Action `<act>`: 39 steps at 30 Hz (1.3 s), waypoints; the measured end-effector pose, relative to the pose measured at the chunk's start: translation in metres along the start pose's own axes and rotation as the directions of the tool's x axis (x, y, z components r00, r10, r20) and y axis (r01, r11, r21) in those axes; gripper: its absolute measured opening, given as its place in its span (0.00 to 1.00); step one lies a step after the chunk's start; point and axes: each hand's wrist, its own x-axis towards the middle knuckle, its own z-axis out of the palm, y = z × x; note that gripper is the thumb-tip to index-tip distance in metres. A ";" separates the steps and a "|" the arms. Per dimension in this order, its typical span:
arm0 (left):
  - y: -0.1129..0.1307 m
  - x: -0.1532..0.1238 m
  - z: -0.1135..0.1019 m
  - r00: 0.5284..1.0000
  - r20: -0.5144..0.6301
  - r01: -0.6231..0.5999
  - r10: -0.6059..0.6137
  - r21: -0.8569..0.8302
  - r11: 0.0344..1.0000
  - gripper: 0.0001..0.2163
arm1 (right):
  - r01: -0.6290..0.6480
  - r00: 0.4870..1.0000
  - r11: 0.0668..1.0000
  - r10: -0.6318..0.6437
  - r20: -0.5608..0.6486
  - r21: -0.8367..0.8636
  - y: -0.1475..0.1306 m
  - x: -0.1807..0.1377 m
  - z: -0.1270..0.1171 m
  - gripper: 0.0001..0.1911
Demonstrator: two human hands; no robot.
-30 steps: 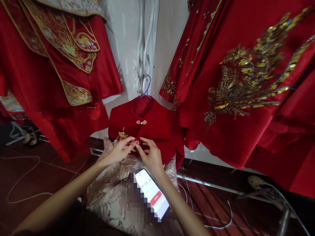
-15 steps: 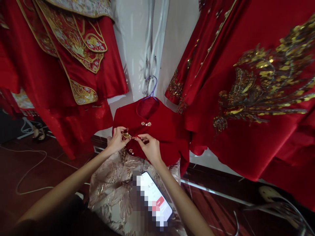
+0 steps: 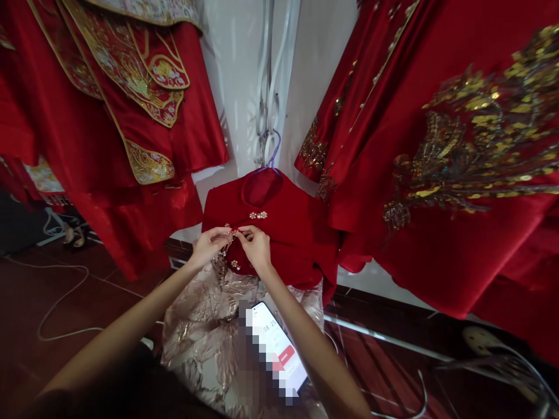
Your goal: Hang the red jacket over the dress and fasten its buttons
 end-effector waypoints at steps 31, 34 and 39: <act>-0.012 -0.056 -0.009 0.865 0.478 -0.443 0.151 0.589 0.676 0.16 | -0.162 0.917 0.986 0.167 0.363 -0.046 0.005 -0.058 -0.075 0.14; -0.008 -0.059 -0.001 0.806 0.573 -0.565 0.150 0.669 0.483 0.17 | -0.150 0.931 0.977 0.192 0.311 -0.154 0.017 -0.066 -0.079 0.14; -0.009 -0.048 0.004 0.791 0.583 -0.608 0.185 0.714 0.347 0.08 | -0.036 0.967 0.926 0.126 0.220 -0.375 0.033 -0.067 -0.064 0.14</act>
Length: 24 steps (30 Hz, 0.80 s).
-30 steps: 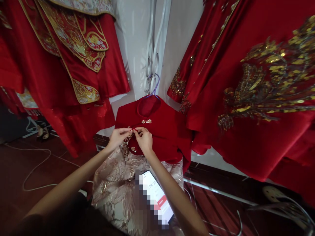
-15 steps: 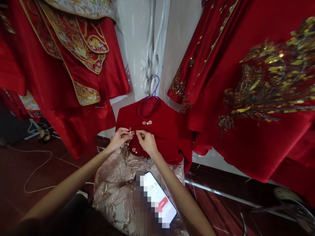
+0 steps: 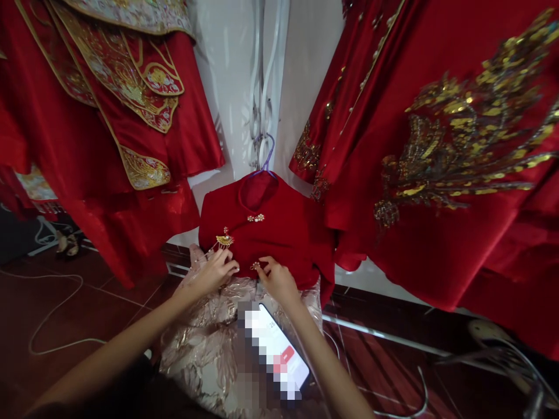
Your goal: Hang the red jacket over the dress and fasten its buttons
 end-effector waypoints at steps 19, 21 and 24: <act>0.005 -0.006 0.006 0.905 0.068 0.330 -0.421 -0.737 0.590 0.07 | 0.008 0.998 0.911 -0.030 0.048 0.413 -0.028 -0.005 -0.002 0.13; 0.005 -0.004 0.004 0.899 0.095 0.332 -0.427 -0.785 0.524 0.05 | -0.006 0.987 0.824 -0.085 0.134 0.567 -0.033 -0.004 -0.004 0.15; 0.007 -0.002 -0.001 0.896 0.121 0.336 -0.427 -0.813 0.476 0.03 | 0.005 0.996 0.815 -0.054 0.068 0.580 -0.036 -0.004 0.004 0.15</act>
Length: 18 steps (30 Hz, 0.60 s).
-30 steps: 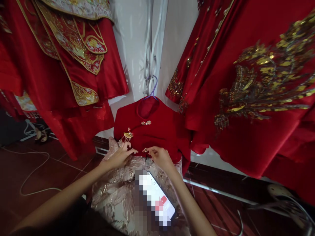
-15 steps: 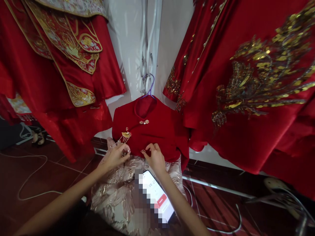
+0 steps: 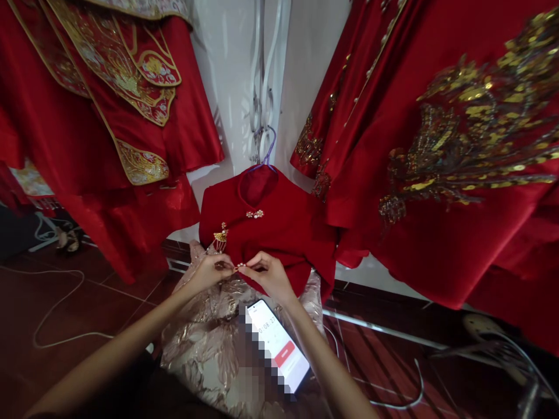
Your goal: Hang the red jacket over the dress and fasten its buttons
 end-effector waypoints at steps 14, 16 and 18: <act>0.000 -0.004 0.003 1.000 -0.001 0.003 -0.003 0.010 1.000 0.06 | -0.012 0.976 0.948 -0.058 -0.209 -0.318 0.030 -0.007 0.023 0.12; -0.003 -0.005 0.005 1.000 -0.004 -0.005 0.005 0.015 1.000 0.05 | -0.017 0.975 0.944 -0.057 -0.215 -0.328 0.031 -0.007 0.023 0.13; -0.007 -0.006 0.006 1.000 0.002 -0.020 0.020 0.020 1.000 0.05 | -0.024 0.974 0.941 -0.053 -0.219 -0.337 0.032 -0.008 0.024 0.14</act>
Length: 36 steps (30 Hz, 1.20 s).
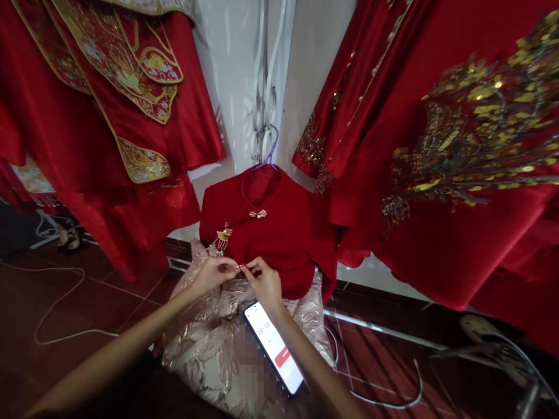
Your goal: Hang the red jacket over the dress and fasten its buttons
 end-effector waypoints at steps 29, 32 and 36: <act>0.012 -0.001 -0.015 0.977 0.136 -0.208 0.163 0.463 0.862 0.09 | -0.011 0.990 0.998 0.019 0.138 -0.060 -0.026 0.023 -0.074 0.11; 0.004 -0.004 -0.007 0.974 0.142 -0.225 0.177 0.495 0.839 0.10 | -0.026 0.964 1.000 0.023 0.263 0.007 -0.025 0.020 -0.065 0.11; 0.006 -0.006 -0.004 0.963 0.178 -0.269 0.204 0.547 0.793 0.08 | 0.015 0.947 1.000 -0.014 0.320 0.001 -0.011 0.016 -0.039 0.09</act>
